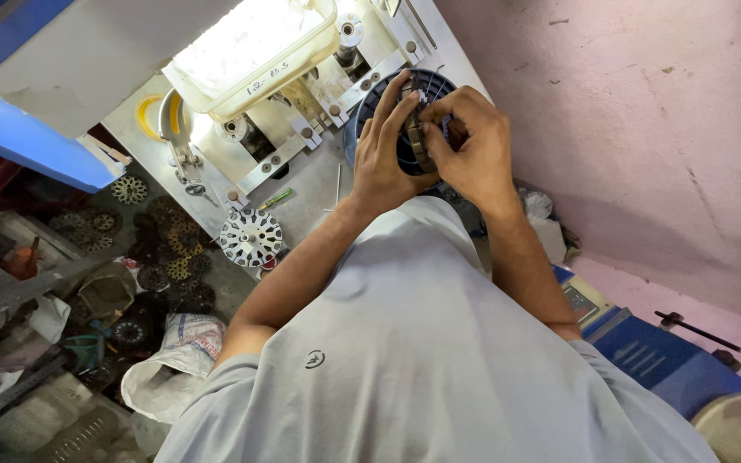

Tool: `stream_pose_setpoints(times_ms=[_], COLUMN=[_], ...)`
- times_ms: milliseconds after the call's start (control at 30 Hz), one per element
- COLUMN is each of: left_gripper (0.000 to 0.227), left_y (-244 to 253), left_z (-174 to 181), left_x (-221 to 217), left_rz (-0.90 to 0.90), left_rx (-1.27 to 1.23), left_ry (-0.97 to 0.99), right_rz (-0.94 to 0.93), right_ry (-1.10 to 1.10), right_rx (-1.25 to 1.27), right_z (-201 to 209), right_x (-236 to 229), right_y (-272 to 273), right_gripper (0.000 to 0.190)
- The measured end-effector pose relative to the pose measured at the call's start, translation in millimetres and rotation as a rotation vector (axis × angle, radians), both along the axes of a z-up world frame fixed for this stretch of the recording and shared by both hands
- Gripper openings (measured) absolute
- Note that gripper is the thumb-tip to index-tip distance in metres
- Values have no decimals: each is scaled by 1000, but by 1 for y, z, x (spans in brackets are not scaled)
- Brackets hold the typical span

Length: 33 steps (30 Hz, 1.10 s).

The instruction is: The person assembles a mechanical device by placing a metal disc into a machine and securing it with a clamp. They use a hex key to tighten bolts on the clamp and adjust the machine's settings on a digital control panel.

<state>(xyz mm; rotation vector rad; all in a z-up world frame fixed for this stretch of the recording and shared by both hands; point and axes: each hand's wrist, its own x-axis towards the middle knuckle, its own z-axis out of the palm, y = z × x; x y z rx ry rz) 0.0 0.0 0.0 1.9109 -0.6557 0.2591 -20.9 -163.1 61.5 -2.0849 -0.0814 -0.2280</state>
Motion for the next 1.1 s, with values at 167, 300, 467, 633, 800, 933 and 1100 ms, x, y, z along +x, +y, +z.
stream_pose_setpoints(times_ms=[167,300,467,633,800,933,1100], left_gripper=[107,116,120,122,123,112,65], left_y=[0,2,2,0,3,7,22], left_z=[5,9,8,7,5,6,8], left_x=[1,0,3,2,1,1,2], left_rz=[-7,-18,-16,-9,-28,-76,-213], left_rx=[-27,-7,-13,2,13,-2,-209], left_ry=[-22,0,-18,-23,-15,-10,119], right_rz=[5,-14,2,45,154,115,157], right_ry=[162,212,140,167,254,349,337], right_rx=[201,243,244,193,336,346,189], right_z=[15,10,-14,-14,-14,-14,-11], right_x=[1,2,5,11,18,22,26], right_y=[-4,-19,-21,-26,-34,-34,-33], right_gripper=[33,25,11,11,14,16,16])
